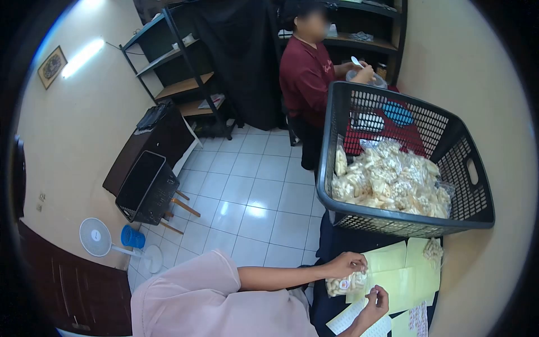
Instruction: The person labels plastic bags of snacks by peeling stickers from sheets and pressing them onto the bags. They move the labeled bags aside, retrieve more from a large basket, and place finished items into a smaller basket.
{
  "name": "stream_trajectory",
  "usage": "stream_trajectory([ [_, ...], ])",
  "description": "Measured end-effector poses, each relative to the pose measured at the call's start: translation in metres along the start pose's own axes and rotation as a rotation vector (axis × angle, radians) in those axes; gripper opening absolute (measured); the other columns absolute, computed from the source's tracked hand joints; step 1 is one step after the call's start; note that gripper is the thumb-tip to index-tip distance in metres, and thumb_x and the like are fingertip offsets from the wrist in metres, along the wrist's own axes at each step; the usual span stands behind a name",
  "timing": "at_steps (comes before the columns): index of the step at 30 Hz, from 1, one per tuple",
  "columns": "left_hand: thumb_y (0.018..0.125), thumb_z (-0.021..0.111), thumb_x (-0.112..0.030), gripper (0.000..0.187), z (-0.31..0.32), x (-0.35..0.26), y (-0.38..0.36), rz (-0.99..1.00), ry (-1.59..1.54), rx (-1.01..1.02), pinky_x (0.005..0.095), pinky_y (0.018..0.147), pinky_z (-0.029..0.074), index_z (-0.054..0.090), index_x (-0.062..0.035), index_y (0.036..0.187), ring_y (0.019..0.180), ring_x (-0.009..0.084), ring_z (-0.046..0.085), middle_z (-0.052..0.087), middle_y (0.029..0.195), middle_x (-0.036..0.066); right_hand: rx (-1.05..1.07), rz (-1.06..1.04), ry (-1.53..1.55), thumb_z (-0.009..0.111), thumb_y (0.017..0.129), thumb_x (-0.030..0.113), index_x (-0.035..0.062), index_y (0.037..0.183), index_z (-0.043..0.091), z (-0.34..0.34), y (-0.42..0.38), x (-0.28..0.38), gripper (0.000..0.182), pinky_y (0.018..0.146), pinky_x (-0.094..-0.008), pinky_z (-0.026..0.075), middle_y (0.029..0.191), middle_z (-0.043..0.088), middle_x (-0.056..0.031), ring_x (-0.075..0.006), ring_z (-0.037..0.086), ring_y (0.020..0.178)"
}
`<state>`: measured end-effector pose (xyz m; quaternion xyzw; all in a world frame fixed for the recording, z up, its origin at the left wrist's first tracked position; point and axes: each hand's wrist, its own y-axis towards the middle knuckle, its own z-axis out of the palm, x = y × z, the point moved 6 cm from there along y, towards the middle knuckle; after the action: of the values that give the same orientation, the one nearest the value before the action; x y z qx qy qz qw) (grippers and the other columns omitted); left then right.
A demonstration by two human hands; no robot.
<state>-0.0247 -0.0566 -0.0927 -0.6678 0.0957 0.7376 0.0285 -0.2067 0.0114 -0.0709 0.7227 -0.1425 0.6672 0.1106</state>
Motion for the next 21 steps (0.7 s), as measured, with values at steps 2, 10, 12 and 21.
stream_trajectory([
  [2, 0.085, 0.064, -0.004, 0.010, 0.003, -0.012, -0.003, -0.012, -0.095, 0.013, 0.0300, 0.066, 0.050, 0.061, 0.0046, 0.082, 0.069, 0.0116, 0.061, 0.066, 0.073, 0.010, 0.025, 0.001, -0.005, 0.062, 0.085, 0.001, -0.0032, 0.096, 0.065, 0.002, -0.001, -0.004, 0.012, 0.060, -0.0232, 0.045, 0.084, 0.060, -0.0058, -0.0109, 0.052, 0.070],
  [10, 0.088, 0.060, -0.006, 0.012, 0.012, -0.014, 0.001, -0.058, 0.123, 0.046, 0.0275, 0.065, 0.051, 0.065, 0.0048, 0.085, 0.068, 0.0108, 0.063, 0.069, 0.076, 0.009, 0.025, 0.034, 0.152, 0.060, 0.080, -0.009, -0.0024, 0.094, 0.059, 0.017, -0.013, 0.011, 0.015, 0.064, -0.0249, 0.046, 0.085, 0.056, -0.0064, -0.0130, 0.054, 0.074],
  [12, 0.090, 0.059, -0.009, 0.015, 0.016, -0.005, 0.004, -0.088, 0.060, 0.044, 0.0279, 0.066, 0.052, 0.065, 0.0044, 0.088, 0.073, 0.0118, 0.066, 0.069, 0.077, 0.009, 0.029, 0.014, 0.129, 0.062, 0.079, -0.009, -0.0020, 0.089, 0.058, 0.016, -0.014, 0.018, 0.013, 0.065, -0.0255, 0.046, 0.082, 0.057, -0.0057, -0.0131, 0.055, 0.073],
  [21, 0.096, 0.053, -0.013, 0.023, 0.030, -0.041, 0.015, -0.219, -0.278, 0.196, 0.0261, 0.080, 0.052, 0.063, 0.0059, 0.104, 0.090, 0.0146, 0.066, 0.069, 0.095, 0.010, -0.002, 0.003, 0.097, 0.062, 0.081, -0.006, -0.0045, 0.091, 0.066, 0.005, -0.010, 0.064, 0.011, 0.066, -0.0254, 0.049, 0.083, 0.064, -0.0077, -0.0135, 0.059, 0.074],
])
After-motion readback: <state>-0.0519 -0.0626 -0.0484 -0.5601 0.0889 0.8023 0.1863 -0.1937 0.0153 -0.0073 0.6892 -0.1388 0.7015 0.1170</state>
